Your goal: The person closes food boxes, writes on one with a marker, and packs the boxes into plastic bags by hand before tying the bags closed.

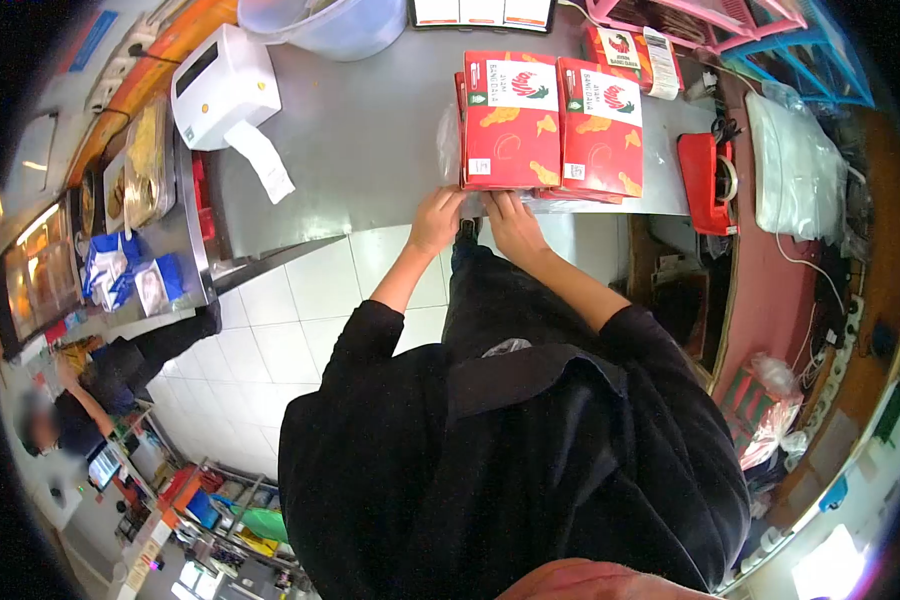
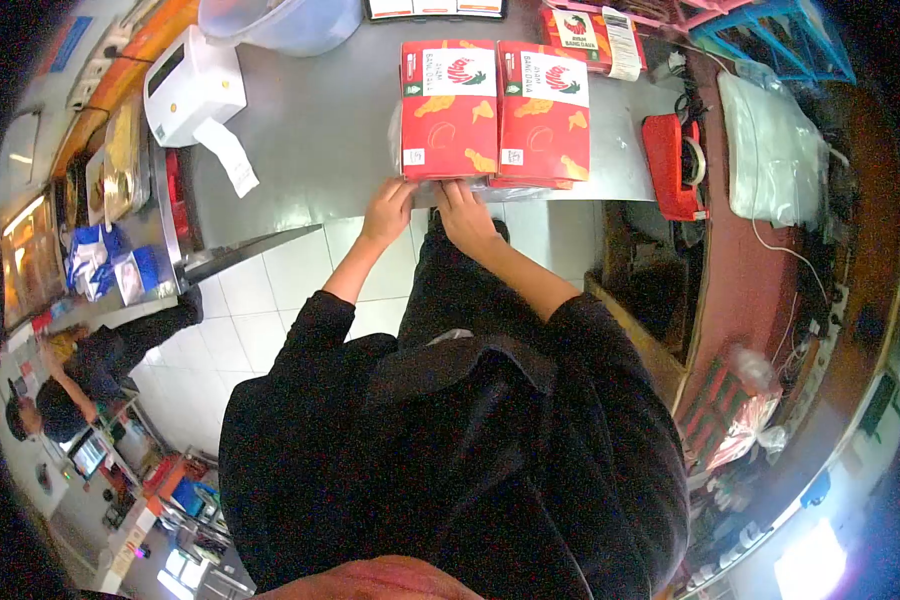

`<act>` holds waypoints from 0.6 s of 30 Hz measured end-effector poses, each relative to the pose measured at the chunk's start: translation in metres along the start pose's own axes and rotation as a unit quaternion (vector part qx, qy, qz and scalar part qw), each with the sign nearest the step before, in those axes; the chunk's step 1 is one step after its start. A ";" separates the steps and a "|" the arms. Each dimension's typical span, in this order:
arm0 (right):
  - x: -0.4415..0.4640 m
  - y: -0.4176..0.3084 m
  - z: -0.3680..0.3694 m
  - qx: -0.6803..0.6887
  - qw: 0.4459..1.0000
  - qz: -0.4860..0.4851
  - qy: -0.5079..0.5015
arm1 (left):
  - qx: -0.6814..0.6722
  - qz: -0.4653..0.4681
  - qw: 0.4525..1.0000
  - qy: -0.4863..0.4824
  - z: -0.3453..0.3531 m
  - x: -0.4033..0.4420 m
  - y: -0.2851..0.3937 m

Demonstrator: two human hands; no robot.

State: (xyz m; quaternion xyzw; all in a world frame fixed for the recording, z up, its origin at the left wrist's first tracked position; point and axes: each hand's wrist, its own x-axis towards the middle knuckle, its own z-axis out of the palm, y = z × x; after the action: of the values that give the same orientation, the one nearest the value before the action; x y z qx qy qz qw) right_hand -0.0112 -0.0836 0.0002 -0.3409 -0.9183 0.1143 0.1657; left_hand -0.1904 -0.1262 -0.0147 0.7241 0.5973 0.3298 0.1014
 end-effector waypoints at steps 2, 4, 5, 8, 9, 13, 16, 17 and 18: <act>0.005 -0.004 0.010 -0.052 0.998 0.029 -0.029 | 0.007 -0.009 1.000 -0.022 0.000 0.002 0.003; 0.010 -0.008 0.015 -0.074 0.993 0.052 -0.076 | 0.033 -0.016 0.996 -0.076 -0.002 -0.003 0.003; 0.014 -0.008 0.014 -0.071 0.990 0.062 -0.108 | 0.057 -0.018 0.991 -0.119 -0.004 -0.005 0.001; 0.016 -0.002 0.016 -0.070 0.986 0.061 -0.137 | 0.101 -0.017 0.982 -0.158 -0.004 0.001 0.004; 0.013 -0.002 0.018 -0.071 0.987 0.055 -0.136 | 0.112 -0.017 0.981 -0.157 -0.004 0.002 0.006; 0.006 -0.010 0.008 -0.092 0.991 0.035 -0.086 | 0.118 -0.002 0.981 -0.154 -0.021 0.013 0.031; -0.003 -0.012 0.000 -0.070 0.995 0.021 -0.068 | 0.105 0.029 0.980 -0.166 -0.020 0.008 0.026; -0.006 -0.010 -0.002 -0.065 0.995 0.022 -0.075 | 0.109 0.025 0.976 -0.189 -0.020 0.008 0.026; -0.009 -0.009 -0.004 -0.060 0.994 0.022 -0.083 | 0.113 0.020 0.970 -0.213 -0.020 0.009 0.026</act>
State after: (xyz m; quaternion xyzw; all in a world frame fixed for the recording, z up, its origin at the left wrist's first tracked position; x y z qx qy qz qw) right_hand -0.0090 -0.0962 0.0044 -0.3601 -0.9262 0.0902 0.0658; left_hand -0.1809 -0.1296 0.0178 0.7964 0.5805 0.1003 0.1368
